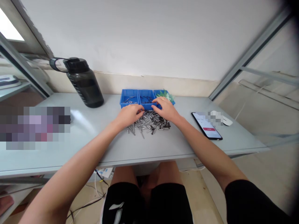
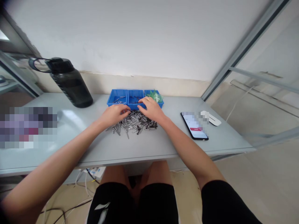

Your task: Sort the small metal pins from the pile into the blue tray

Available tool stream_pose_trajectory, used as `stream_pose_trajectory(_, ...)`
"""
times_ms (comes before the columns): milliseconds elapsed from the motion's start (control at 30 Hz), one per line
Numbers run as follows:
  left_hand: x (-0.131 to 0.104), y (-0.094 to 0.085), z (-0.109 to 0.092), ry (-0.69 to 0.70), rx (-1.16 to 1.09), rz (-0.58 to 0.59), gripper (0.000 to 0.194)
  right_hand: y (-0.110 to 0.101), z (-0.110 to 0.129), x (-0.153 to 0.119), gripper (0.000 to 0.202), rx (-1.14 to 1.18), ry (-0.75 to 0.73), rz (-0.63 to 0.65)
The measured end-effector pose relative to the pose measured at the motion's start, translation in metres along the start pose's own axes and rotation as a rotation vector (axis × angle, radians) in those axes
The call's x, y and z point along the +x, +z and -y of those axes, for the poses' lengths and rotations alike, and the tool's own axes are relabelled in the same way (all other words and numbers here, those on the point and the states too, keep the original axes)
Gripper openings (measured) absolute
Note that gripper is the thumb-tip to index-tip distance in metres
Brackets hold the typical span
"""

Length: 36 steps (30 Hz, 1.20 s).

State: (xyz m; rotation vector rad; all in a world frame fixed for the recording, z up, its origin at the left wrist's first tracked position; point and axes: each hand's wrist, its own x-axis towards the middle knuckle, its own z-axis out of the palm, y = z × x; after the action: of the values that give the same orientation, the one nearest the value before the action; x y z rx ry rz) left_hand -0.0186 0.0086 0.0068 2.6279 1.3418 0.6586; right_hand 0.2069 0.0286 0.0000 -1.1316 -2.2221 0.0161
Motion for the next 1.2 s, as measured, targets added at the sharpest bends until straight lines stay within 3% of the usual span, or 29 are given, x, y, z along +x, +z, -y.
stream_pose_trajectory(200,0.000,0.002,-0.001,0.006,0.028,0.051,0.025,0.008,-0.008,0.001,0.058,-0.165,0.039,0.087)
stream_pose_trajectory(400,0.001,0.003,0.004,0.052,0.040,0.107,0.024,0.002,-0.004,-0.001,0.032,-0.062,0.014,0.044)
stream_pose_trajectory(533,0.001,0.005,0.006,0.083,0.061,0.161,0.025,0.002,0.004,-0.002,0.024,-0.047,-0.072,0.233)
stream_pose_trajectory(633,0.001,0.004,0.005,0.104,0.060,0.208,0.024,0.004,0.008,-0.003,0.023,-0.049,-0.119,0.358)
stream_pose_trajectory(733,0.001,0.002,0.003,0.120,0.058,0.241,0.023,0.006,0.008,-0.005,0.024,-0.047,-0.135,0.402)
stream_pose_trajectory(1200,0.000,0.003,0.007,0.136,0.014,0.314,0.024,0.009,0.008,-0.006,0.029,-0.033,-0.140,0.394)
